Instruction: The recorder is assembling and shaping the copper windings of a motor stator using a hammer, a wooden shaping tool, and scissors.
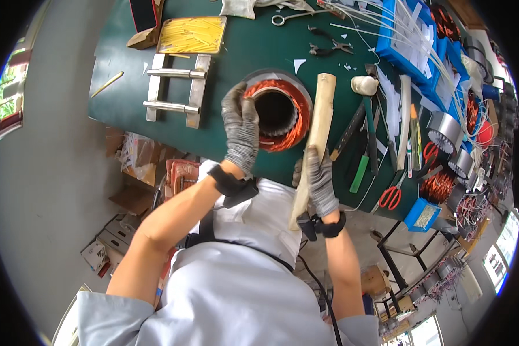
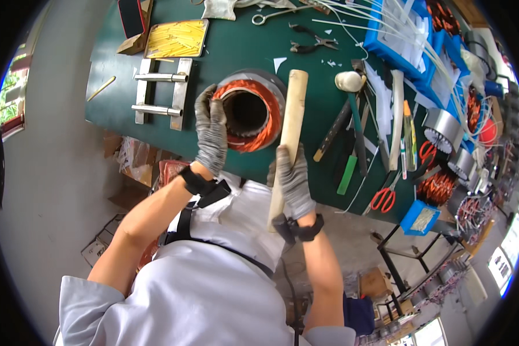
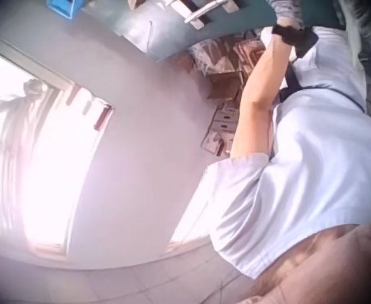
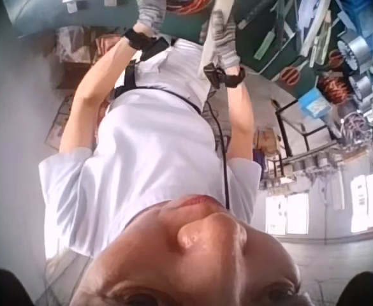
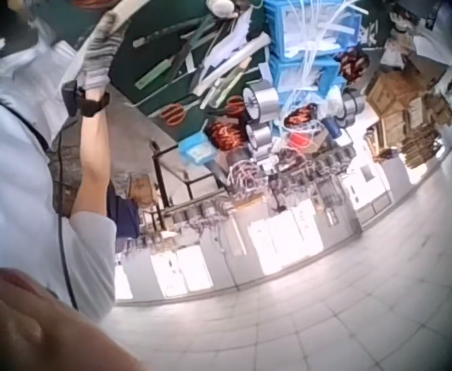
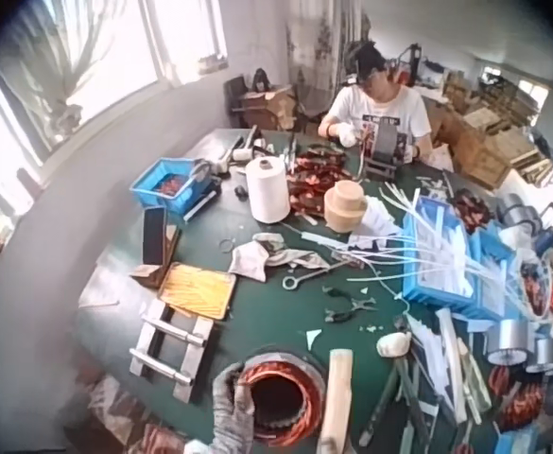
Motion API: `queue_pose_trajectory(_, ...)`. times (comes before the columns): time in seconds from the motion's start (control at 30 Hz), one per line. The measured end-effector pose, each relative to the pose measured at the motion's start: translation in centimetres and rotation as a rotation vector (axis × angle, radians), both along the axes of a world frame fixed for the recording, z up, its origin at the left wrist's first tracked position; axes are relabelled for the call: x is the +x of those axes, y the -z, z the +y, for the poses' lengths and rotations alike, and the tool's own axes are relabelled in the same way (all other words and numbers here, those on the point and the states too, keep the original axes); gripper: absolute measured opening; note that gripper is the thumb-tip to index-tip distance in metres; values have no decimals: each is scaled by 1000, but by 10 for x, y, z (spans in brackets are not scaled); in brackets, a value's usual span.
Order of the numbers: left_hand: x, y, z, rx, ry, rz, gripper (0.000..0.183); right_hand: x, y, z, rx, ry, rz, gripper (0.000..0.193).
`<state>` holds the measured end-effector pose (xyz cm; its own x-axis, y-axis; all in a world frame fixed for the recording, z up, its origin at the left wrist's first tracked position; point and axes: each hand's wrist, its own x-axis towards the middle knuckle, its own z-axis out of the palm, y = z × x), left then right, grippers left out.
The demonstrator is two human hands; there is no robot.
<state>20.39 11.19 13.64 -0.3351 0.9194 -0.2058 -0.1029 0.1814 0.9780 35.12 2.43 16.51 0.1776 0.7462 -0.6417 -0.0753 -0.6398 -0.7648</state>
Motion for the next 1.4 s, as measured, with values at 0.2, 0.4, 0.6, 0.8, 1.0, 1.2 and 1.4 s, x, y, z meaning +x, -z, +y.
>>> queue_pose_trajectory(0.2,-50,-6,46,91,696,577,53,74,26,4,-95,260,227,26)
queue_pose_trajectory(0.4,-33,7,21,-119,386,-140,50,37,2,12,-127,-75,77,28)
queue_pose_trajectory(0.6,14,12,-11,3,-55,-127,49,-3,0,-5,-11,176,221,36)
queue_pose_trajectory(0.8,-7,1,-12,-71,74,-53,58,38,4,8,86,267,146,44)
queue_pose_trajectory(1.0,-11,18,-15,24,63,-257,61,48,8,24,519,-491,-1052,64)
queue_pose_trajectory(1.2,-24,32,-3,75,223,-235,66,65,-14,68,432,-740,-1220,55)
queue_pose_trajectory(1.4,-45,11,49,-9,661,-220,65,55,-69,114,669,-678,-940,57)
